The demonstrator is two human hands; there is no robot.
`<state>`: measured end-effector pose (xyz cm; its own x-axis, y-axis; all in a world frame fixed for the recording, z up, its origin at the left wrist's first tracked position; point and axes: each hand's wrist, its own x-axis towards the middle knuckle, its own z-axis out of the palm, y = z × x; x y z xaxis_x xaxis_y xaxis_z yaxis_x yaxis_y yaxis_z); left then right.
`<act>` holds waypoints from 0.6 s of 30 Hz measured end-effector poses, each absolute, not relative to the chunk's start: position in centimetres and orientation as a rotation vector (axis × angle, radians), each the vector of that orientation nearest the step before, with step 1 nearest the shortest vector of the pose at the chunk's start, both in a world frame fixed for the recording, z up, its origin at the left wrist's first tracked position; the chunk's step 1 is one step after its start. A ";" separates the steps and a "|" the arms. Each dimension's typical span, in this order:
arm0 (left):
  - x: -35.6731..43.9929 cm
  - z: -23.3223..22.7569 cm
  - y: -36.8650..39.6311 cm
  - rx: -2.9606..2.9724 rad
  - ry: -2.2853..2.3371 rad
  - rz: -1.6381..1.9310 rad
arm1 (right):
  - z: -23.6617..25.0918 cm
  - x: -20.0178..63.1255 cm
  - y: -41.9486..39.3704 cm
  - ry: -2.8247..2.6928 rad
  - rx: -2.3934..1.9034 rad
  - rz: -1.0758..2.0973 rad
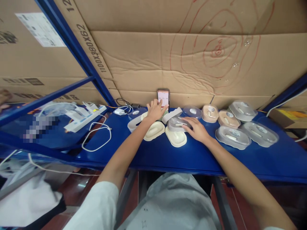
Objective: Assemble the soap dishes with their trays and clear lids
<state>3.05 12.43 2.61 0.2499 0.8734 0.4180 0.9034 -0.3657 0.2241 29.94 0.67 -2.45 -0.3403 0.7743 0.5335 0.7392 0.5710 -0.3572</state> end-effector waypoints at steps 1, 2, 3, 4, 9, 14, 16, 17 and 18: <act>3.0 2.8 12.0 -2.435 -1.719 -0.753 | -2.4 29.9 0.6 -2.132 -1.201 0.064; 3.0 3.0 11.4 -2.439 -1.697 -0.764 | -2.3 29.9 0.5 -2.133 -1.199 0.058; 3.0 3.2 10.6 -2.448 -1.668 -0.777 | -2.2 29.8 0.5 -2.133 -1.197 0.050; 3.0 3.4 9.6 -2.463 -1.629 -0.790 | -2.0 29.9 0.5 -2.131 -1.195 0.040; 2.7 2.8 4.7 -2.596 -1.383 -0.787 | -1.5 30.9 1.3 -2.044 -1.256 -0.062; 2.1 1.2 3.9 -2.610 -1.319 -0.783 | -1.6 32.9 2.4 -1.931 -1.409 -0.159; 1.9 0.8 4.2 -2.603 -1.342 -0.804 | -1.6 33.2 2.3 -1.937 -1.440 -0.167; 1.9 0.7 4.4 -2.595 -1.357 -0.818 | -1.5 33.2 2.1 -1.972 -1.434 -0.156; 1.8 0.7 4.6 -2.585 -1.373 -0.832 | -1.5 32.9 1.8 -2.028 -1.412 -0.135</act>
